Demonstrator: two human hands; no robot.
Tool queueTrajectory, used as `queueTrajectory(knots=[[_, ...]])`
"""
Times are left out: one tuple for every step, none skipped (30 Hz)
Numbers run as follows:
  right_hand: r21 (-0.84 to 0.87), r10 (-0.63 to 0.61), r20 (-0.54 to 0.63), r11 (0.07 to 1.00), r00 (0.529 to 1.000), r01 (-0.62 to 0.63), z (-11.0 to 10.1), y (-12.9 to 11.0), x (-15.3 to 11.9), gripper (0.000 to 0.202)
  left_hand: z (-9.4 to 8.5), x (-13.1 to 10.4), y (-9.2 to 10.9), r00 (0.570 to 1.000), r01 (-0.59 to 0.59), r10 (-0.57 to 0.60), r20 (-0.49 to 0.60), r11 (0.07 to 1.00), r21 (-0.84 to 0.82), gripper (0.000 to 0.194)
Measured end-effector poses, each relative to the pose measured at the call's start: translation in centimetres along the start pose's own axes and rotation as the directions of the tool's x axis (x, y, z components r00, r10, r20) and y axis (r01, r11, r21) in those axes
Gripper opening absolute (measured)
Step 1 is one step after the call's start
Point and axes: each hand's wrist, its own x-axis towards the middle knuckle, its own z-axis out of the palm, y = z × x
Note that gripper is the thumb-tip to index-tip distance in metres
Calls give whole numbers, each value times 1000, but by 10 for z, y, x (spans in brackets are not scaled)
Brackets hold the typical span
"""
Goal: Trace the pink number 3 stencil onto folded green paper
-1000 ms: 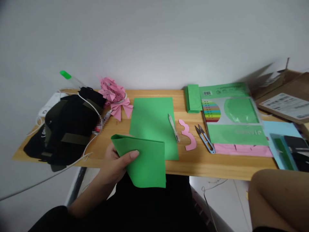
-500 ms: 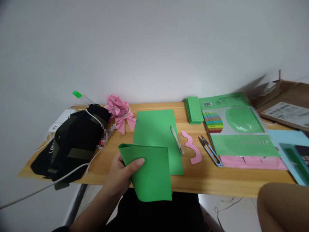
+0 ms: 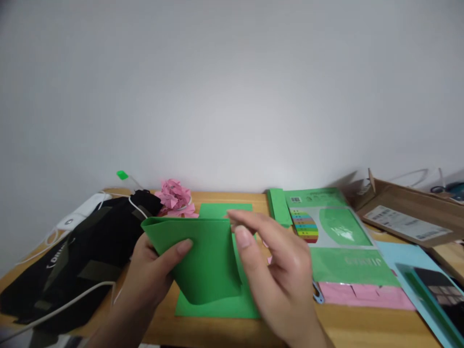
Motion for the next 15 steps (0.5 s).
queueTrajectory(knots=[[12,-12,3,1000,1000,12,5,-3,4,21,0,0,2,1000,-15,15,-3,1000,6,36],[30,-24,0,999,1000,24,9,-5,5,22,1,-1,3,1000,-28,28,-11,1000,14,36],[50,-30,-10,998,999,31,11,-6,4,24,1,-1,4,999,-37,38,-17,999,24,36],[67,-30,-30,997,999,32,12,-8,2,26,1,-2,4,999,-45,46,-21,998,36,36],[83,-29,-49,996,998,33,12,-8,-1,27,1,-3,4,998,-52,53,-19,997,52,36],[99,-29,-62,994,998,35,12,-9,-2,29,2,-4,4,998,-63,64,-16,996,67,36],[116,-33,-69,992,997,41,12,-9,-4,30,2,-4,4,997,-74,75,-10,994,81,36],[131,-36,-69,990,997,45,11,-9,-4,31,2,-4,4,996,-83,84,-4,992,93,35],[147,-40,-66,988,997,50,11,-9,-4,32,2,-5,4,996,-91,92,0,991,102,35],[162,-42,-64,985,997,52,11,-9,-3,33,3,-5,4,995,-99,100,-1,989,107,33],[174,-40,-61,983,997,50,10,-9,-3,33,3,-5,4,994,-107,108,1,988,109,32],[183,-35,-63,982,997,46,10,-9,-2,33,4,-6,5,993,-115,116,2,987,110,30],[188,-26,-68,981,997,38,10,-9,-2,33,4,-7,6,992,-123,124,6,986,112,28],[193,-19,-75,981,997,33,10,-9,-2,33,5,-8,7,991,-131,131,8,985,114,27],[196,-16,-81,980,997,31,10,-9,-2,33,5,-9,7,990,-138,137,15,983,118,26]])
